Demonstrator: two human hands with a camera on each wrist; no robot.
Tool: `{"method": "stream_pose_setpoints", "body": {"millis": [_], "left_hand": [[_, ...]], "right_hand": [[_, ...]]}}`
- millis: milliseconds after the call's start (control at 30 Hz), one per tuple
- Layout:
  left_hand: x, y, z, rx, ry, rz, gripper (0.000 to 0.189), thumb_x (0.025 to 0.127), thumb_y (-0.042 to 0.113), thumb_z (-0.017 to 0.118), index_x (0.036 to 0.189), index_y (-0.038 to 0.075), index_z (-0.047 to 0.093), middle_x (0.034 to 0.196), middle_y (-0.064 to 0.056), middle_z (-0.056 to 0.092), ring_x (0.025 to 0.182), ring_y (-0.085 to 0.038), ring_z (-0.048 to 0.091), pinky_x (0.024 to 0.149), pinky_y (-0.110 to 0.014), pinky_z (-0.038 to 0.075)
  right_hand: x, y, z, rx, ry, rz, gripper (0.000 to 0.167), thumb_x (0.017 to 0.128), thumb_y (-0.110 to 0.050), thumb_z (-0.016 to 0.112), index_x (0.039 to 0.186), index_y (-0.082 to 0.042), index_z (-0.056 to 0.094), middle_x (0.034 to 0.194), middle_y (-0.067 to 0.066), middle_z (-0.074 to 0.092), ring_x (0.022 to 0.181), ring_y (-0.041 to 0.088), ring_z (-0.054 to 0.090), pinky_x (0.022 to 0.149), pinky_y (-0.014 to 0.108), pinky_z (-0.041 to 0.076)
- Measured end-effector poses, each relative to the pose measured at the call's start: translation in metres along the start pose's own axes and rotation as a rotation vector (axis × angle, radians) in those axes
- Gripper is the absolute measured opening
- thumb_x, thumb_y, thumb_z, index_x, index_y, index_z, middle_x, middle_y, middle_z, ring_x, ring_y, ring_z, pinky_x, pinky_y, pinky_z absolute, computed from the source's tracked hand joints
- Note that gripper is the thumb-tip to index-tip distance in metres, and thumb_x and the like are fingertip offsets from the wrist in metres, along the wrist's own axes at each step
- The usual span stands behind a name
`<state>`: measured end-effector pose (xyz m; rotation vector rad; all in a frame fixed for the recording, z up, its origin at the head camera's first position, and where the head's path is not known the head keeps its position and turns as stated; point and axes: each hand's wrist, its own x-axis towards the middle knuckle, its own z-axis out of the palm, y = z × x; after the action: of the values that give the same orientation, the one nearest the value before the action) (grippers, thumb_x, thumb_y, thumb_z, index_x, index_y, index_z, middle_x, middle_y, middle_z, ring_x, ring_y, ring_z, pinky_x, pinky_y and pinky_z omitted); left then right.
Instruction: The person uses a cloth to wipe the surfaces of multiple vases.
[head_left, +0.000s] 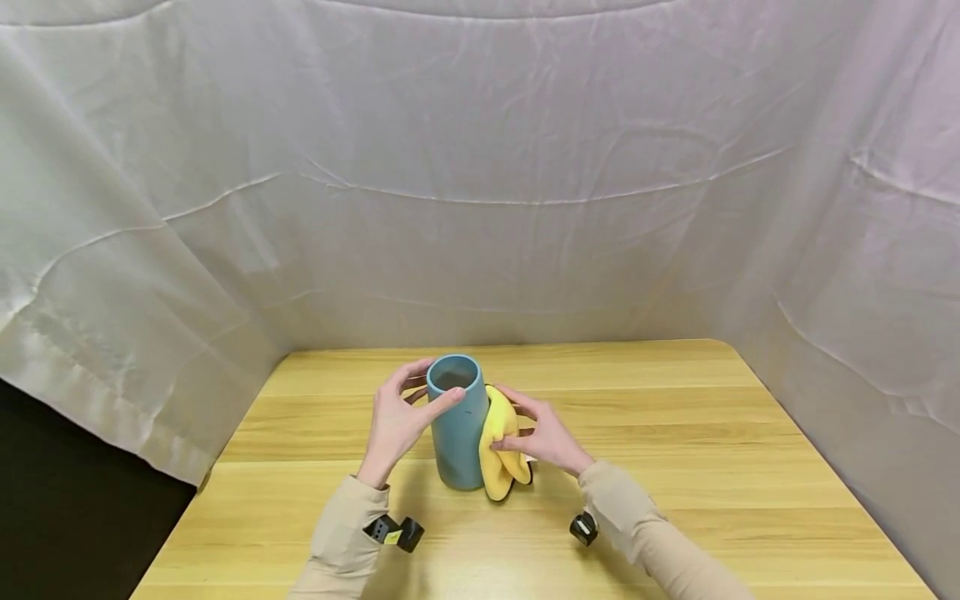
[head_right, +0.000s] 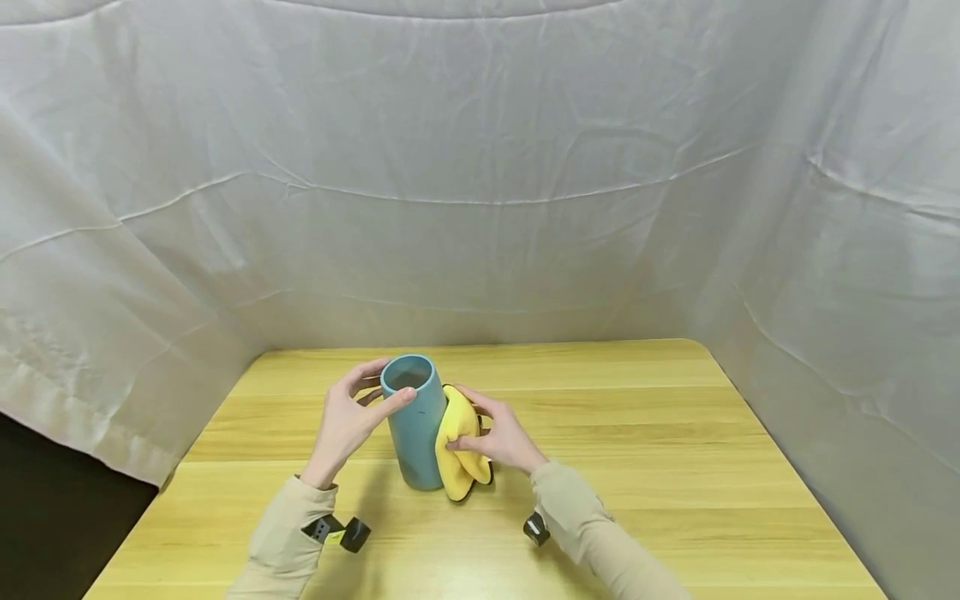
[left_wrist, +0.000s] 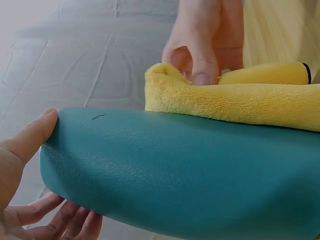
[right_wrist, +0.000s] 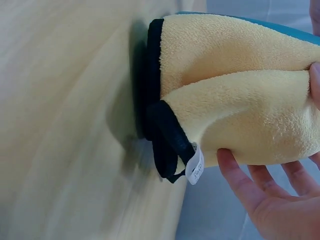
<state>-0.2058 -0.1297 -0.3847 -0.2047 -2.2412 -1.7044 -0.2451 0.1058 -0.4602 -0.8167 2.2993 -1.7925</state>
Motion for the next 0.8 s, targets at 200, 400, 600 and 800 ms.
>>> {"method": "stream_pose_setpoints", "body": {"millis": [200,400,600,800], "left_hand": [[0.000,-0.001,0.000,-0.004,0.005,-0.002,0.055,0.075,0.019,0.090,0.125,0.011,0.068,0.123,-0.010,0.069,0.112,-0.027,0.065,0.103,-0.046,0.055],[-0.001,-0.001,0.000,-0.010,0.002,-0.008,0.054,0.075,0.020,0.090,0.124,0.013,0.068,0.121,-0.009,0.069,0.111,-0.026,0.065,0.103,-0.046,0.055],[0.000,-0.001,0.000,-0.012,0.006,-0.001,0.055,0.074,0.020,0.090,0.124,0.012,0.068,0.120,-0.011,0.070,0.109,-0.027,0.065,0.102,-0.045,0.056],[0.001,-0.001,0.000,-0.006,0.008,-0.014,0.054,0.074,0.021,0.090,0.124,0.012,0.069,0.120,-0.010,0.069,0.109,-0.026,0.065,0.102,-0.045,0.056]], "right_hand": [[-0.001,0.003,0.001,0.003,0.006,-0.001,0.085,0.081,-0.005,0.083,0.154,-0.008,0.040,0.155,0.019,0.046,0.132,0.043,0.050,0.091,0.037,0.061],[-0.001,0.002,0.001,0.000,0.011,0.002,0.084,0.081,-0.007,0.083,0.154,-0.010,0.042,0.155,0.017,0.047,0.132,0.043,0.050,0.092,0.035,0.061],[0.001,-0.009,0.000,0.003,0.031,-0.013,0.083,0.081,-0.006,0.082,0.153,-0.015,0.044,0.154,0.013,0.048,0.130,0.039,0.052,0.093,0.037,0.060],[0.013,-0.038,-0.006,0.001,0.047,-0.085,0.081,0.080,-0.005,0.080,0.153,-0.014,0.044,0.152,0.012,0.051,0.128,0.037,0.054,0.094,0.043,0.059]]}}
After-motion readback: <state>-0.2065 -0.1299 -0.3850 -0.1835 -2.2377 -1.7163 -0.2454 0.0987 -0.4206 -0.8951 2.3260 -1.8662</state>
